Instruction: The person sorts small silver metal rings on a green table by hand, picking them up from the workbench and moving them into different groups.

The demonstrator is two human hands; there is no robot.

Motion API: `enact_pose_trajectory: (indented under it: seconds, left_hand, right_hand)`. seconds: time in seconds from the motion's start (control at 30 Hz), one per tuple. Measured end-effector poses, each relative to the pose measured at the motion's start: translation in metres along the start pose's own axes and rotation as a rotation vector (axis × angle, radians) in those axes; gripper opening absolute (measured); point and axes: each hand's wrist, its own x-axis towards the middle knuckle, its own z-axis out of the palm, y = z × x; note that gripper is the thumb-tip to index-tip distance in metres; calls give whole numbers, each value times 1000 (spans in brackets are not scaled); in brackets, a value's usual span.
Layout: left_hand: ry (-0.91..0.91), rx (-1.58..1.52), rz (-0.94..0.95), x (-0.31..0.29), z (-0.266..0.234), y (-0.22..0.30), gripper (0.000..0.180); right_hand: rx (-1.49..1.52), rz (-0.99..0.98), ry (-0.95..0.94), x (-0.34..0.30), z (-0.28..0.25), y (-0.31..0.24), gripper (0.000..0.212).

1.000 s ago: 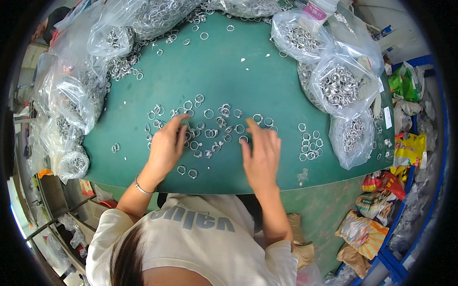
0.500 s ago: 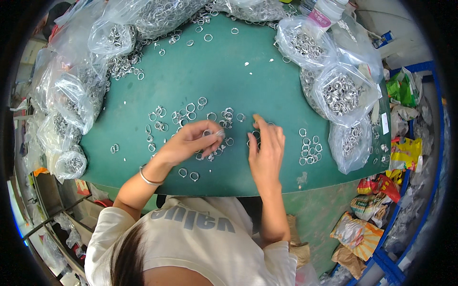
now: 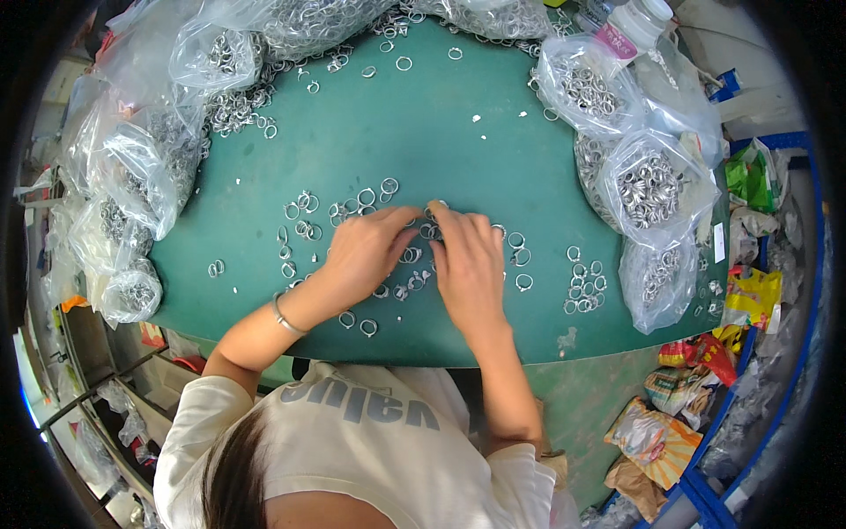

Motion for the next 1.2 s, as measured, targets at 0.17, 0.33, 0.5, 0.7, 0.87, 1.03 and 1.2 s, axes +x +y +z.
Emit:
enact_pose_trajectory:
  seconds: [0.17,0.33,0.5,0.7,0.87,1.03,1.2]
  left_hand:
    - [-145,44,-2,10,13,-7,13]
    - [-181,-927,-454,9,-21,-9,9]
    - [-193,-1631,-642,-14,-42,-18,14]
    - [-256,-1153,-633,-41,-48,-35,11]
    - [76,-61,-163,-49,-28,-19,18]
    - [-55,90,-19,-20,-10,-17,14]
    - [-269,-1245,-505,-25,-52,-26,13]
  right_hand:
    - [-89,28,-2,-4,-5,6,41]
    - [-271,245,57,-13,-22,15,41]
    - [-20,97,70,-4,-14,-9,46]
    - [-6,0,-119,-14,-1,-10,40]
    - [-44,91,-24,-16,-10,-10,37]
    - [36,23,-51,2,3,-21,35]
    - [11,90,-88,0,-9,-14,33]
